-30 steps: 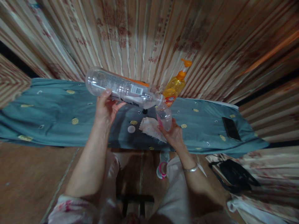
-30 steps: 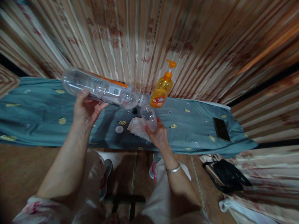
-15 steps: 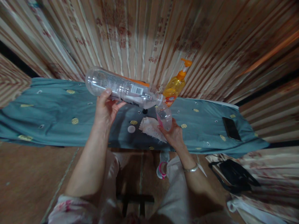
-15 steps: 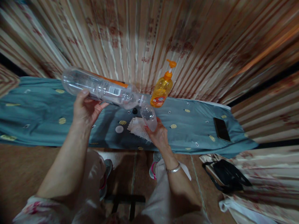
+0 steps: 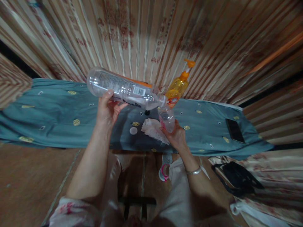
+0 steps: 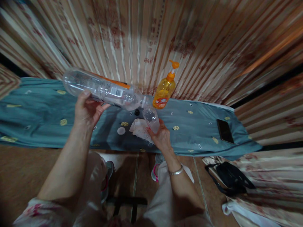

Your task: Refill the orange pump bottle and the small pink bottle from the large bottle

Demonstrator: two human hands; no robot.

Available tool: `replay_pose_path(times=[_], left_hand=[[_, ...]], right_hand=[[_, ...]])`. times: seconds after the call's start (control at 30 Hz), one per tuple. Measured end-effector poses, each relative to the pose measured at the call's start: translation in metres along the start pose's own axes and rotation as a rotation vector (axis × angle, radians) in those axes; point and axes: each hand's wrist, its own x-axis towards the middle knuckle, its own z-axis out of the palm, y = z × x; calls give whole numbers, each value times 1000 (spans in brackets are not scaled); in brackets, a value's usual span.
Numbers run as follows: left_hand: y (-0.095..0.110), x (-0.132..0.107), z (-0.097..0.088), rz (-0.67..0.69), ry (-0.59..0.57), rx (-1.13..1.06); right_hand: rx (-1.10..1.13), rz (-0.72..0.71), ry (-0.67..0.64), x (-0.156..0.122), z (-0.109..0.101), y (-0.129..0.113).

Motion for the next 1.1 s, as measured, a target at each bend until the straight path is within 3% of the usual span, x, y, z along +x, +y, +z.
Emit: replay_pose_path(times=[0.63,1.1], left_hand=[[-3,2,-7,18,-63,55],[-2,0,-1,23,10,22]], right_hand=[[37,5,4,0,0,1],[23,-15,29,1,3,4]])
